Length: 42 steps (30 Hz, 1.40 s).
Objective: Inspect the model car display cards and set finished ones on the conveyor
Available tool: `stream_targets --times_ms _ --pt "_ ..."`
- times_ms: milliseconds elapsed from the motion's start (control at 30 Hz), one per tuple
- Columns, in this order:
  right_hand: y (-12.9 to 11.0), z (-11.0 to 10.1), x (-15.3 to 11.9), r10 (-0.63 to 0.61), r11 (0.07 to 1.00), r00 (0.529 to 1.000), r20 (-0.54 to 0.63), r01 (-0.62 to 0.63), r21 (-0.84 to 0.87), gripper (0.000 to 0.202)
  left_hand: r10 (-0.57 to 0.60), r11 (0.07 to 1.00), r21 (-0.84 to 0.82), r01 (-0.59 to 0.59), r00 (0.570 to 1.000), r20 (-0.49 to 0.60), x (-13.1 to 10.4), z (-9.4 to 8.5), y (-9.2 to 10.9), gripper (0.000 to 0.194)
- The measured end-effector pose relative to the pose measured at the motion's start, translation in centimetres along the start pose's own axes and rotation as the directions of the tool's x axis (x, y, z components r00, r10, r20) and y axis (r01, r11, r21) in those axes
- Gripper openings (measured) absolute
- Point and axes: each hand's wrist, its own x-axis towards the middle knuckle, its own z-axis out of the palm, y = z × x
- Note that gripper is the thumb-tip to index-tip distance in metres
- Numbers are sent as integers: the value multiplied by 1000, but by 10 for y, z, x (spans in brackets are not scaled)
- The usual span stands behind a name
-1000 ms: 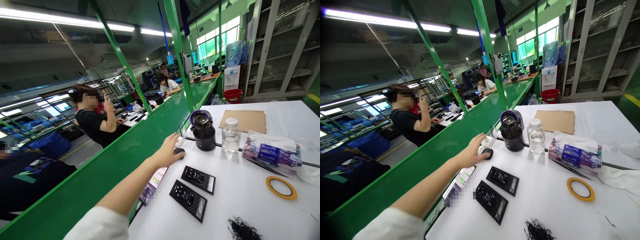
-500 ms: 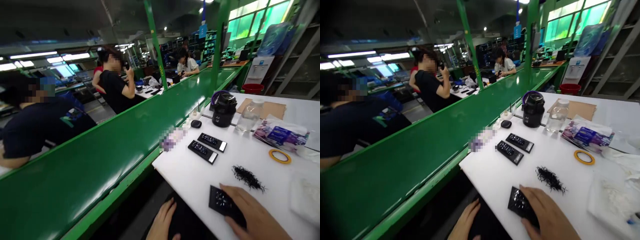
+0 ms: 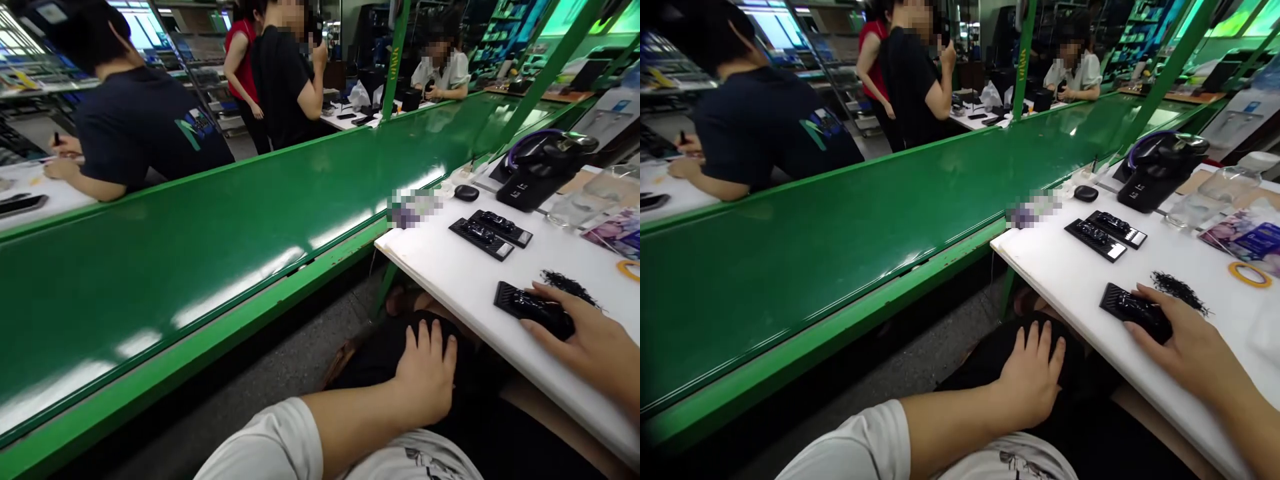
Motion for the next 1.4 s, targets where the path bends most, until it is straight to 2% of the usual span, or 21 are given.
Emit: stream_targets --times_ms 167,367,500,600,767,967,1033,1067,1100,1133,1167,1200,1233,1267,1300,1333,1367,1400 --pt "-14 -7 -1 130 991 991 38 -129 -22 50 60 998 -12 -60 997 -53 6 3 5 59" --pt "-10 -3 -1 59 997 998 -5 -59 -45 50 106 991 -72 -115 987 -117 20 10 -4 51" --pt "-7 -2 -3 68 996 998 -8 -69 -55 52 76 987 -128 -93 989 -128 29 13 -11 51" --pt "-8 -3 -4 92 994 996 7 -91 -68 53 81 982 -160 -99 990 -119 31 8 -13 52" --pt "-10 -3 -3 14 997 1000 -11 -15 -82 52 90 948 -299 -105 994 -66 33 -2 -13 65" --pt "-3 3 -4 -124 992 991 -48 122 -44 52 162 895 -435 -99 981 111 42 -3 -21 61" --pt "-1 5 -4 -149 989 987 -52 149 -19 53 241 872 -474 -125 951 194 48 -17 -38 66" --pt "-1 5 -3 -141 990 989 -43 141 -12 53 316 846 -508 -162 919 234 52 -31 -51 65" --pt "-2 4 0 -126 992 992 -28 126 -7 54 411 805 -557 -206 870 272 59 -50 -68 64" --pt "-3 2 4 -108 994 994 4 108 -3 56 547 725 -630 -278 788 282 67 -73 -87 47" --pt "-5 -1 10 -92 996 994 54 93 -4 59 653 630 -725 -278 695 300 77 -100 -109 35" --pt "-8 -5 16 -75 997 991 114 76 -4 63 712 553 -805 -217 625 321 89 -127 -131 29" --pt "-11 -10 22 -57 998 983 175 59 -3 69 700 509 -851 -126 637 324 103 -153 -153 23" --pt "-14 -14 28 -40 999 972 230 42 -3 74 651 488 -871 -60 690 316 118 -175 -173 22" --pt "-17 -17 33 -24 1000 962 272 25 -2 79 522 521 -853 -28 801 292 133 -192 -193 23" --pt "-19 -19 37 -11 1000 955 298 11 3 83 313 609 -793 -8 921 231 150 -203 -210 25" --pt "-20 -19 38 -5 1000 951 308 1 14 85 70 718 -693 68 983 169 167 -207 -225 30" --pt "-20 -18 39 2 1000 950 312 -12 28 86 -156 799 -573 185 983 101 183 -205 -237 36"
